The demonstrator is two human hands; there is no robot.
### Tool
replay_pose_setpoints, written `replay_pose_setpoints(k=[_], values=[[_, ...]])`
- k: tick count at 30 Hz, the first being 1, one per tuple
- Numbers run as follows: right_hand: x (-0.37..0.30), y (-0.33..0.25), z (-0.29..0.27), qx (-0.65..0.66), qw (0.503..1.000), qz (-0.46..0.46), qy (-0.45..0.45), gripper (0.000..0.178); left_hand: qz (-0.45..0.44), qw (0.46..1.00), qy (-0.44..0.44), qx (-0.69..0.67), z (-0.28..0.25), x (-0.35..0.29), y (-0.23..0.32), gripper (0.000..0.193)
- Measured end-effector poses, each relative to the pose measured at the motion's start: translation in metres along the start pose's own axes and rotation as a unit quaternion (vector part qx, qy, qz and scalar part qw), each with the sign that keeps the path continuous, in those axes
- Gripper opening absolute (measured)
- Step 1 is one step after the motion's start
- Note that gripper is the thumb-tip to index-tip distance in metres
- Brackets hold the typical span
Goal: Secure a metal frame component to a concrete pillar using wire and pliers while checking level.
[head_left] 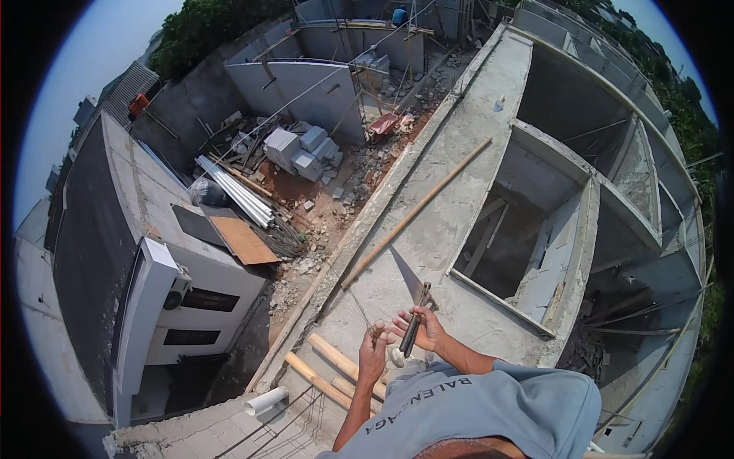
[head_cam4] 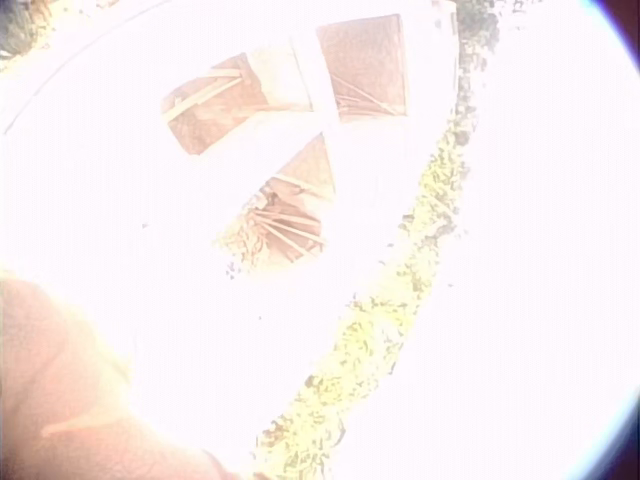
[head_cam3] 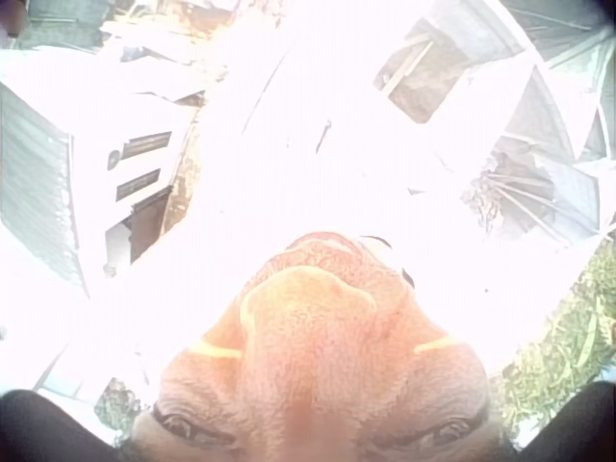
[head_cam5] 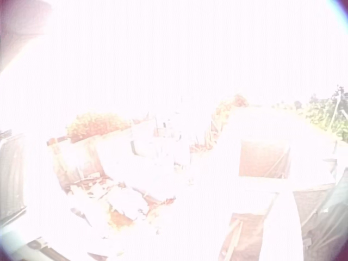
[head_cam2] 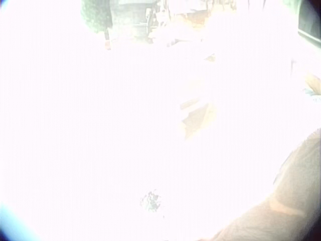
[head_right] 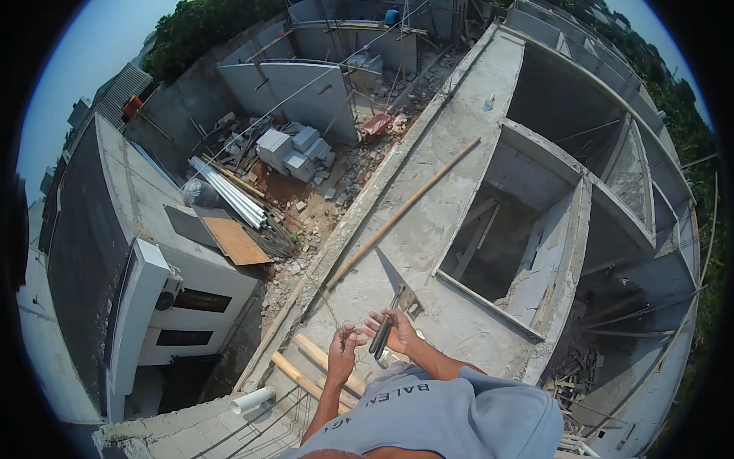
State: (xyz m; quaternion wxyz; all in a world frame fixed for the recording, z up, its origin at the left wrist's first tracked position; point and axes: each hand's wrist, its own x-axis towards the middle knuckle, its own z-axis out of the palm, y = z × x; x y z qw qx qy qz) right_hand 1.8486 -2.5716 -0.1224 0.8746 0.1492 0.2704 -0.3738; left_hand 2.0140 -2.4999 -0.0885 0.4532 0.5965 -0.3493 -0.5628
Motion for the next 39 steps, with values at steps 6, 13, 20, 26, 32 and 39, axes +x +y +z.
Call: replay_pose_setpoints(k=[6,13,20,26,32,39], values=[[-0.035,-0.092,-0.065,-0.075,0.972,-0.204,0.094,0.029,0.011,0.989,0.138,-0.054,-0.019,-0.001,0.047,0.038],[-0.14,-0.141,-0.043,-0.245,0.833,-0.456,0.194,0.068,0.015,0.998,0.017,0.057,0.005,0.021,0.06,0.063],[-0.174,-0.095,-0.051,-0.101,0.802,-0.547,0.218,0.053,-0.069,0.95,-0.303,0.04,0.065,0.077,0.095,0.051],[-0.153,-0.029,0.003,-0.074,0.788,-0.59,0.162,0.041,-0.036,0.802,-0.564,0.192,0.083,0.116,0.107,0.056],[-0.149,-0.002,0.036,-0.092,0.752,-0.628,0.179,0.041,-0.078,0.646,-0.733,0.196,0.079,0.105,0.113,0.06],[-0.173,0.034,0.026,-0.084,0.69,-0.668,0.266,0.043,-0.209,0.564,-0.785,0.147,0.119,0.07,0.122,0.056]])
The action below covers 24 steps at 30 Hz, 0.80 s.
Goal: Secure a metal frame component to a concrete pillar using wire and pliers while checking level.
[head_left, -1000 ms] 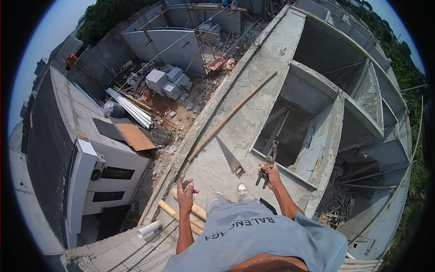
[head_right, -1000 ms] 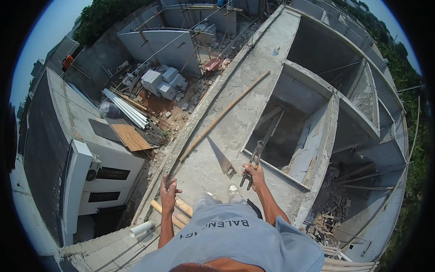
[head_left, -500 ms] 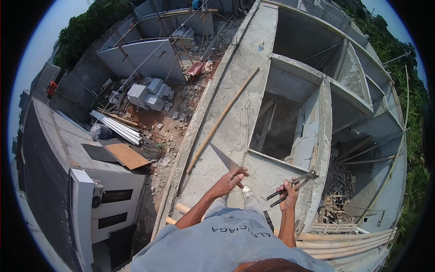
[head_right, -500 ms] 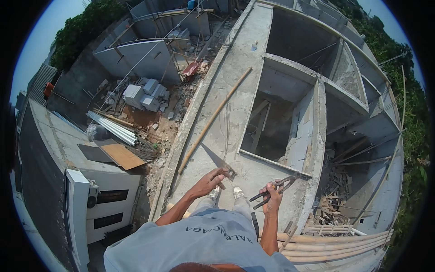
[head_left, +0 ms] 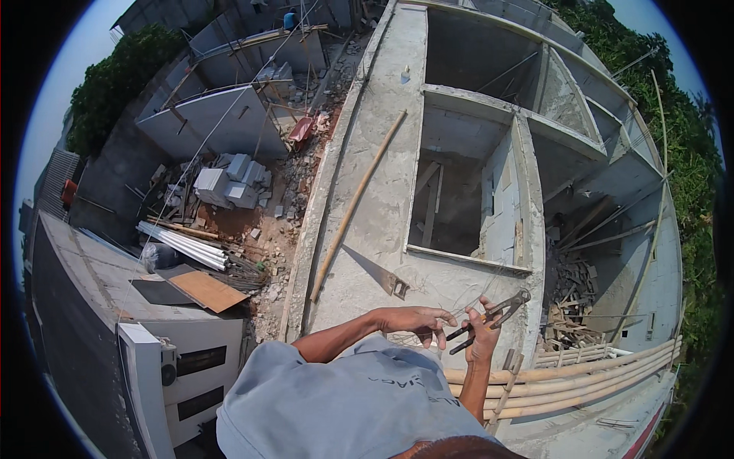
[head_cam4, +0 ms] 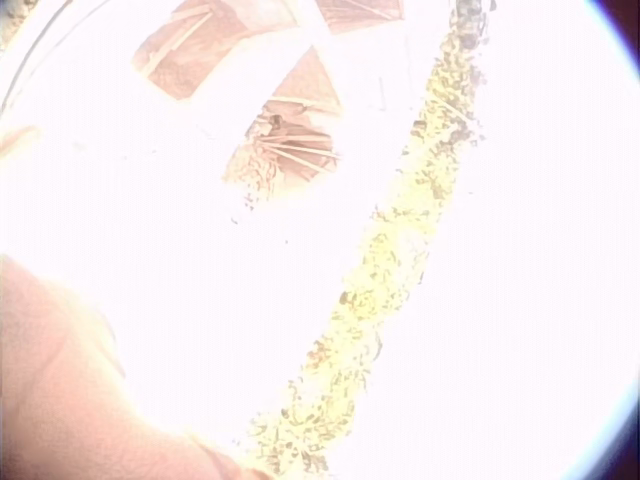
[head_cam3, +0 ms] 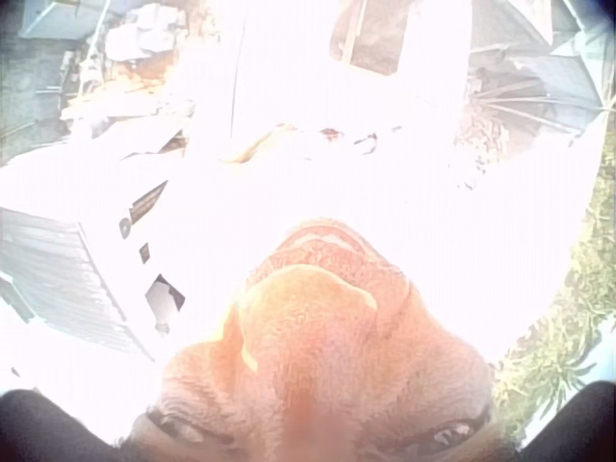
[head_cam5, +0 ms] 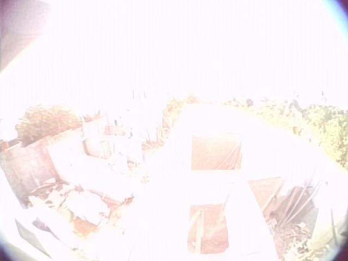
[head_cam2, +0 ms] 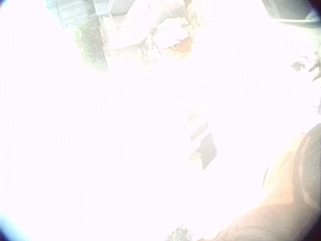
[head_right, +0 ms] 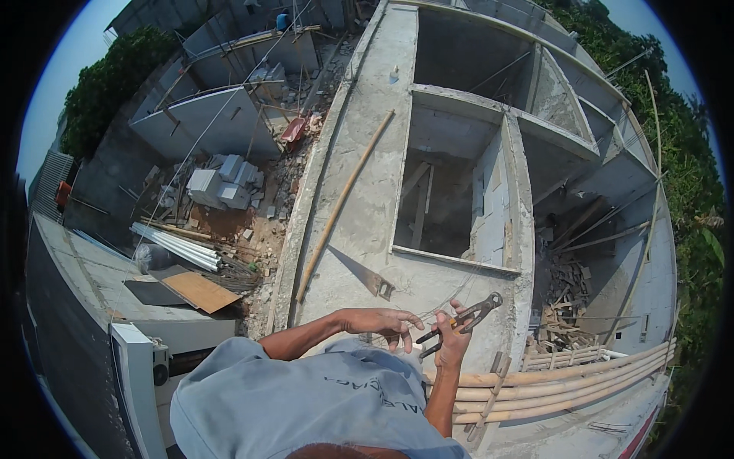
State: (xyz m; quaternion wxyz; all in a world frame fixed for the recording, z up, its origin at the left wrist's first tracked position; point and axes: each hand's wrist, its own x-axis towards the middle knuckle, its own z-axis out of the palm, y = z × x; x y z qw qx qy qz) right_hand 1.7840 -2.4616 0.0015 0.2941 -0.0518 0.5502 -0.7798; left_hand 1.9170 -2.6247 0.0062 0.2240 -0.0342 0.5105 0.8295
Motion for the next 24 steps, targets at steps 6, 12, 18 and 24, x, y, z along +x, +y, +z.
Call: replay_pose_setpoints(k=[6,12,18,24], values=[[-0.008,-0.013,-0.051,0.027,0.999,0.034,-0.021,0.063,0.05,0.965,-0.079,-0.244,0.031,0.042,0.012,0.058],[-0.013,-0.051,-0.108,-0.051,0.999,-0.016,-0.003,0.037,0.064,0.989,-0.064,-0.121,0.069,0.081,0.036,0.049],[0.011,-0.106,-0.149,-0.249,0.964,-0.09,0.028,0.03,-0.004,0.993,0.084,0.08,0.052,0.102,0.052,0.042],[0.011,-0.149,-0.173,-0.334,0.924,-0.138,0.121,0.024,0.21,0.919,0.169,-0.287,0.02,0.119,0.077,0.048]])
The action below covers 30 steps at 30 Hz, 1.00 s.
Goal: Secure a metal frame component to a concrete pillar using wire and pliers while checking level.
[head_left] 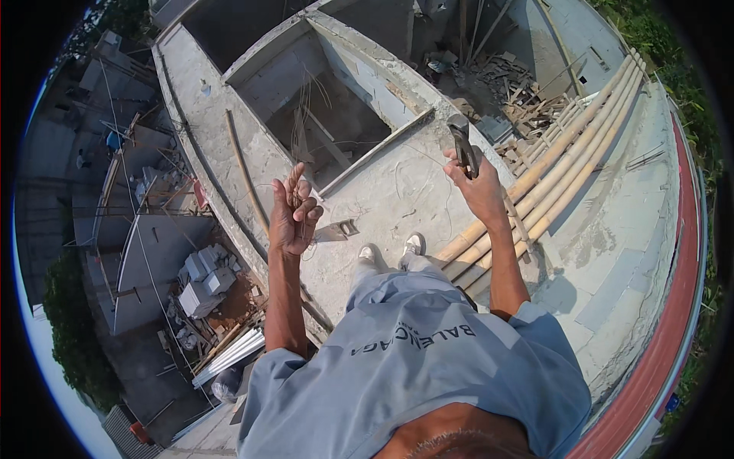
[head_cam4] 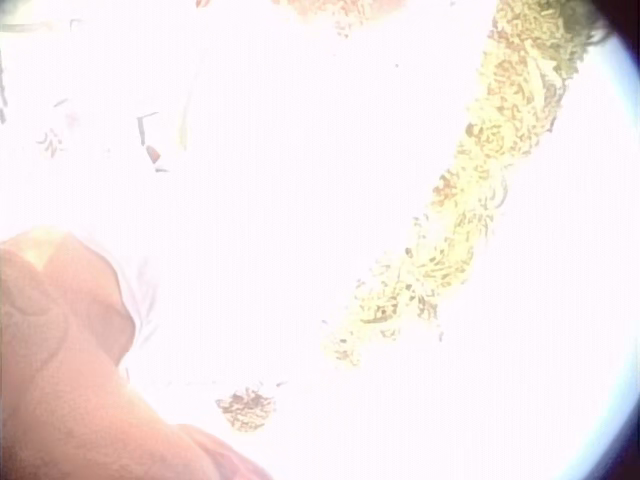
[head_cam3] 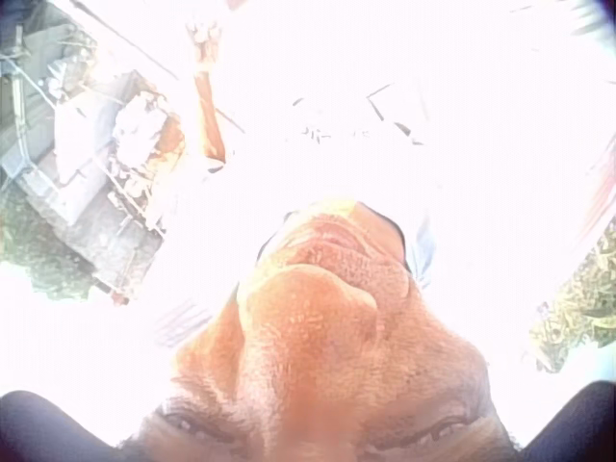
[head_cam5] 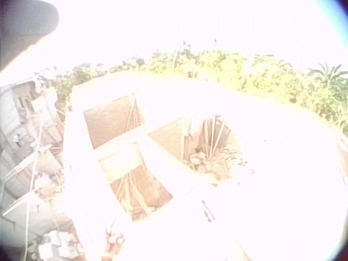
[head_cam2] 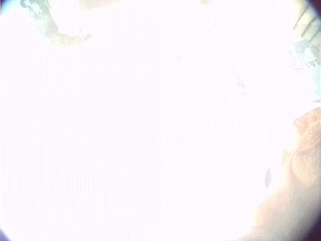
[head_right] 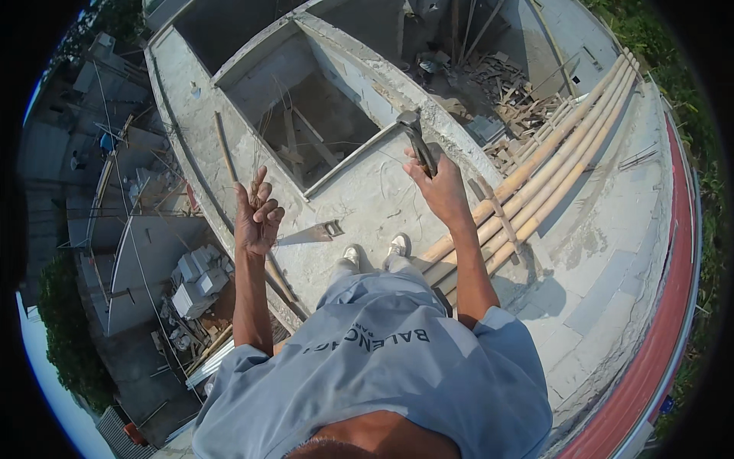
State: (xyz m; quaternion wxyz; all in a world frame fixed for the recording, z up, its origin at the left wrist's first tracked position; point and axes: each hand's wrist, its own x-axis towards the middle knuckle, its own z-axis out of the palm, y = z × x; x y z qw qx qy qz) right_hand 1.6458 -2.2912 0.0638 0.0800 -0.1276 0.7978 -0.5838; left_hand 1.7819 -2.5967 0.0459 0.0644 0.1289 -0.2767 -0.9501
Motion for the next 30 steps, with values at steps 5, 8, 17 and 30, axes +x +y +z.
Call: replay_pose_setpoints(k=[5,8,17,30], values=[[-0.036,0.043,-0.037,0.08,0.986,0.133,0.068,0.036,-0.005,0.986,-0.024,0.166,-0.006,0.034,0.004,0.053],[-0.072,0.049,-0.039,0.098,0.973,0.164,0.133,0.034,-0.018,0.982,-0.026,0.186,-0.006,0.036,0.002,0.05],[-0.124,0.043,0.037,0.054,0.977,0.113,0.174,0.075,-0.314,0.905,-0.188,0.215,0.003,0.013,-0.041,0.032],[-0.086,0.017,0.069,0.302,0.895,0.077,0.32,0.03,-0.316,0.893,-0.242,0.209,-0.042,0.006,-0.029,0.021]])
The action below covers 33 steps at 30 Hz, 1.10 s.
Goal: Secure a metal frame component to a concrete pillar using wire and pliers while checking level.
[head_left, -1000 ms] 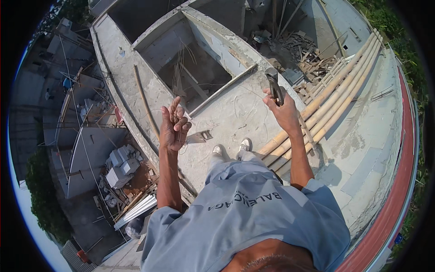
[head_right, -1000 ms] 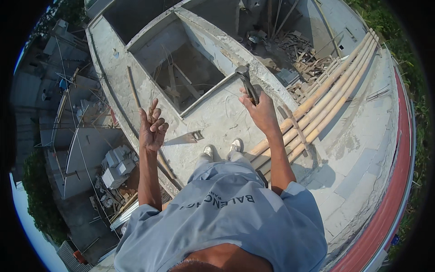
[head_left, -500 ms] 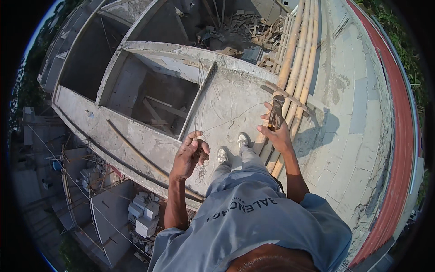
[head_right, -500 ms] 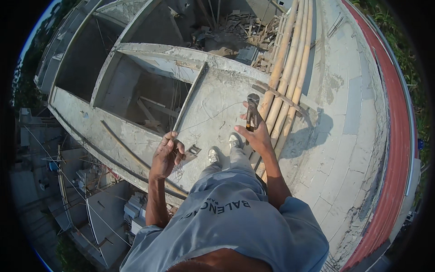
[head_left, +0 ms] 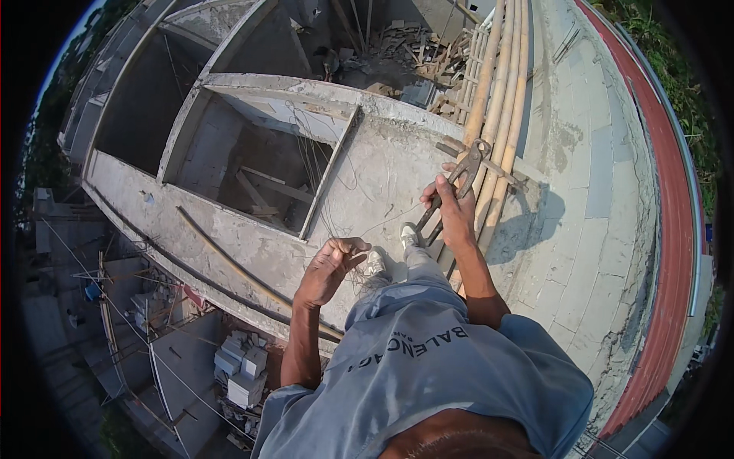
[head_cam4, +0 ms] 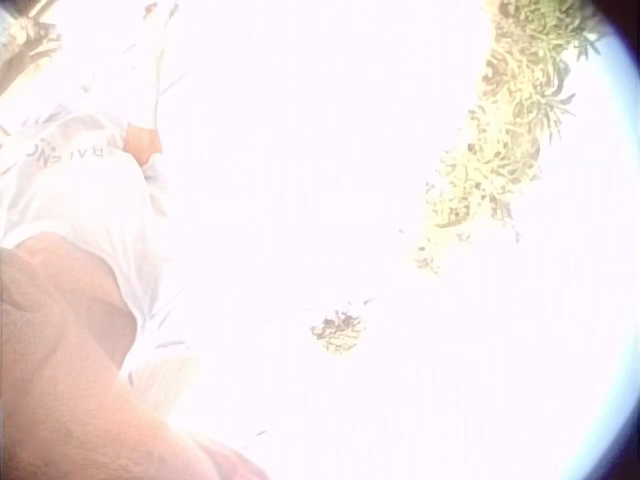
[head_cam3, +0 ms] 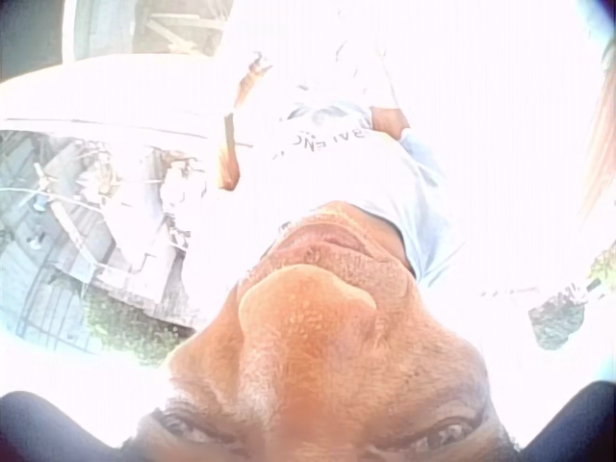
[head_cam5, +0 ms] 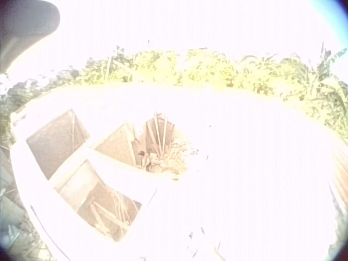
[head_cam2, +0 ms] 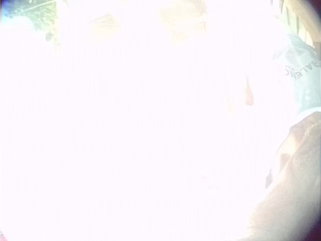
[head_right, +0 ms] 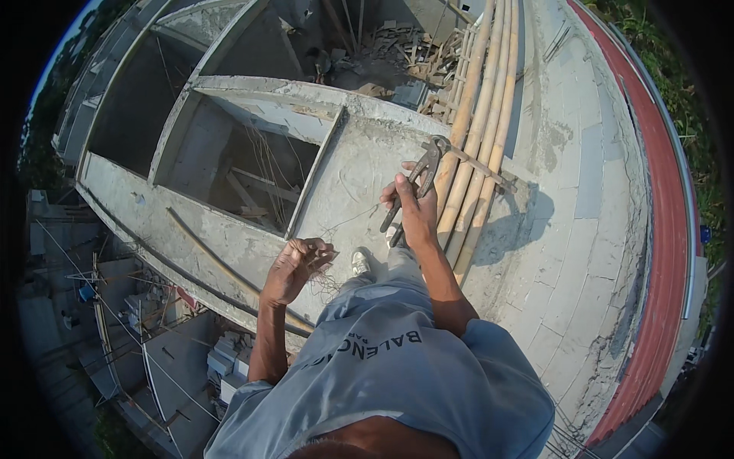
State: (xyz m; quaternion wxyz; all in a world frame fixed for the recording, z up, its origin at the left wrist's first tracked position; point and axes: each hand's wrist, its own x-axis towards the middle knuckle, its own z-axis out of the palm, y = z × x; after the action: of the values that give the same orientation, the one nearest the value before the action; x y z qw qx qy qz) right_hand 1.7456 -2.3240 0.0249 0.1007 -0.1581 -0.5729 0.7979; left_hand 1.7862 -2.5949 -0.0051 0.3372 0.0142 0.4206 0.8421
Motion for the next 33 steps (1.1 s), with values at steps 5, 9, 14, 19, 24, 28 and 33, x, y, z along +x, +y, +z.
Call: replay_pose_setpoints(k=[5,9,14,19,24,28,33], values=[[0.004,0.008,-0.008,-0.131,0.991,-0.03,0.002,0.036,0.051,0.982,0.084,-0.162,0.002,0.008,-0.003,0.028],[0.006,0.017,-0.002,-0.035,0.998,-0.009,0.041,0.036,0.123,0.925,0.235,-0.271,-0.031,0.024,-0.002,0.021],[-0.011,0.024,0.015,-0.012,0.998,0.052,0.033,0.032,0.279,0.814,0.152,-0.486,-0.031,0.064,0.049,0.02],[-0.023,0.037,-0.001,-0.031,0.985,0.17,0.0,0.034,0.329,0.867,0.163,-0.336,-0.028,0.078,0.076,0.021],[-0.023,0.018,-0.042,-0.101,0.951,0.283,-0.069,0.038,0.363,0.875,0.253,-0.195,-0.027,0.071,0.09,0.027],[-0.018,-0.004,-0.041,-0.14,0.96,0.23,-0.078,0.043,0.308,0.907,0.283,-0.045,-0.023,0.074,0.065,0.025],[0.01,-0.033,0.007,-0.097,0.989,0.066,-0.089,0.045,0.232,0.919,0.307,0.088,0.0,0.071,0.032,0.034]])
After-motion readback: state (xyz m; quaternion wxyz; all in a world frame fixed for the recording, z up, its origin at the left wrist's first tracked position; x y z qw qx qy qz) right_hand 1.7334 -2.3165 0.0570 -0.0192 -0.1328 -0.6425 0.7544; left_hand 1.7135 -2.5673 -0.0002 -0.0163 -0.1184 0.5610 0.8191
